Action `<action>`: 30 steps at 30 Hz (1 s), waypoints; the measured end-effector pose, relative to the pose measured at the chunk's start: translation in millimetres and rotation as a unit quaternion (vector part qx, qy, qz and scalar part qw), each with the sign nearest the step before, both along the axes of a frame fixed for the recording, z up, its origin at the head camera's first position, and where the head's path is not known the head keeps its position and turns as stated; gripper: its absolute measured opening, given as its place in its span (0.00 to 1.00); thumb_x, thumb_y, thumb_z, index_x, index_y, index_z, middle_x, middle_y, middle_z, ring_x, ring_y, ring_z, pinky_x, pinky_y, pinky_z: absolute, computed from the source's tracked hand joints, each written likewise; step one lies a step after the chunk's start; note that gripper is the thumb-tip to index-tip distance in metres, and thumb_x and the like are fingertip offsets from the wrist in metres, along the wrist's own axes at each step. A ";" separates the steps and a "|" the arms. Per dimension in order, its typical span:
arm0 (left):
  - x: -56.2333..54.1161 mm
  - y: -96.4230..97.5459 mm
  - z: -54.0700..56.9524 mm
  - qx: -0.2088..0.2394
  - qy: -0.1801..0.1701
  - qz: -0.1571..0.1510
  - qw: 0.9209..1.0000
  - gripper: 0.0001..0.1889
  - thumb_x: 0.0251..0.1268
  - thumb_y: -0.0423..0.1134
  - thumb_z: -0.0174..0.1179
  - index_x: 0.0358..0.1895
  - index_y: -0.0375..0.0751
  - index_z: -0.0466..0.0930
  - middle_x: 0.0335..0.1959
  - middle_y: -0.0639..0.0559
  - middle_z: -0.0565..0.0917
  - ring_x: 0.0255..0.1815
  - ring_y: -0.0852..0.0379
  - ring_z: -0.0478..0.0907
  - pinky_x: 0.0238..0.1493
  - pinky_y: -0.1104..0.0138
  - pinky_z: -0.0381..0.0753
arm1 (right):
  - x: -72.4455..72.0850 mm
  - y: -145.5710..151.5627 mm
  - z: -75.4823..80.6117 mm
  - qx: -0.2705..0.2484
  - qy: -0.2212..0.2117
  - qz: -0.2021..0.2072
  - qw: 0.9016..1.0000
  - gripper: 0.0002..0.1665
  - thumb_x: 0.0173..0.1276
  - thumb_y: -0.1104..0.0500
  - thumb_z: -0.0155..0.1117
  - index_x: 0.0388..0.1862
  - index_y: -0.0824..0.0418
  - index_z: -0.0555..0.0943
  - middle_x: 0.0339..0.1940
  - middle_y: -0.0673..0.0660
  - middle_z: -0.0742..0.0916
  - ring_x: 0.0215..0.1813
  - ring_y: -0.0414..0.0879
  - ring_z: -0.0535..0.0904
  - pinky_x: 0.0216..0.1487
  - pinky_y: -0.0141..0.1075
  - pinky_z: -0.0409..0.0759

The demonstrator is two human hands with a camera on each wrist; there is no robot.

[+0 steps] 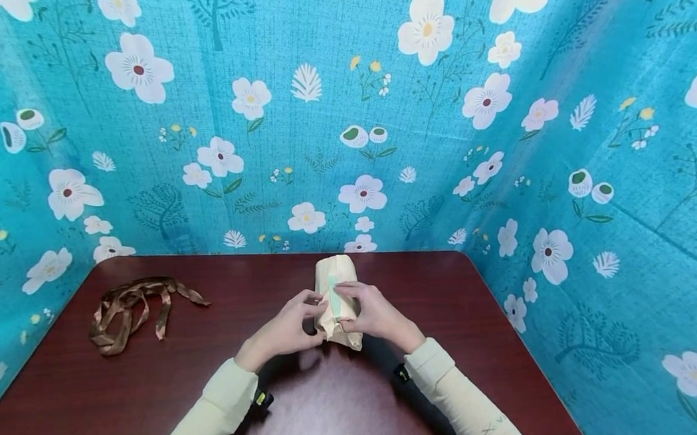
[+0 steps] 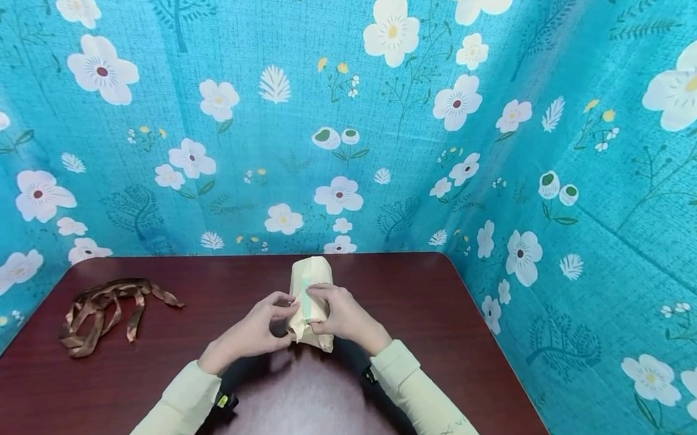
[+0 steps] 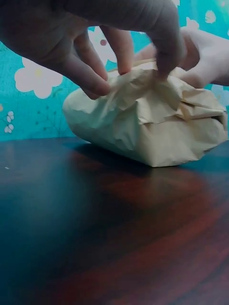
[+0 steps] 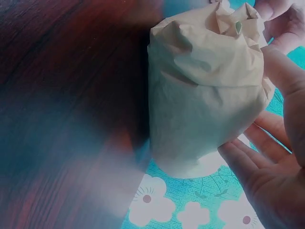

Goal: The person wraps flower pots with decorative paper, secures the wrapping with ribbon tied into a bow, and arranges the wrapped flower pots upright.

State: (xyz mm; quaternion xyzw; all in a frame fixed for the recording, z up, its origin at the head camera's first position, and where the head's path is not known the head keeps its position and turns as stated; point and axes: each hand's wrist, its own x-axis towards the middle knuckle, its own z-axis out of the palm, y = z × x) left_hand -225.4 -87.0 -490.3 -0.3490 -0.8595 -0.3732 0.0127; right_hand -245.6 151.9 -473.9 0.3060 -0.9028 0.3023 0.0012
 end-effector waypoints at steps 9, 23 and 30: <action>-3.6 9.4 -0.8 -0.024 0.059 0.045 0.997 0.26 0.52 0.39 0.78 0.55 0.31 0.86 0.54 0.40 0.80 0.53 0.42 0.81 0.53 0.54 0.82 | -1.8 -0.2 -1.1 0.008 0.001 0.008 1.000 0.40 0.56 0.59 0.78 0.70 0.61 0.77 0.70 0.58 0.79 0.69 0.51 0.77 0.54 0.38 0.83; 3.8 18.4 -7.8 0.017 0.102 0.117 0.988 0.19 0.51 0.36 0.79 0.45 0.29 0.89 0.47 0.38 0.85 0.45 0.46 0.86 0.44 0.59 0.86 | -0.7 -4.6 1.4 0.013 0.013 0.032 0.999 0.40 0.58 0.58 0.77 0.71 0.61 0.76 0.72 0.58 0.78 0.77 0.49 0.69 0.52 0.34 0.82; 4.0 13.0 -14.1 0.041 0.090 0.120 0.988 0.17 0.52 0.34 0.79 0.44 0.28 0.89 0.46 0.35 0.86 0.48 0.41 0.85 0.48 0.54 0.85 | -3.4 -9.7 5.0 0.038 -0.001 0.064 0.997 0.47 0.56 0.53 0.81 0.74 0.61 0.73 0.75 0.59 0.74 0.79 0.50 0.64 0.69 0.44 0.75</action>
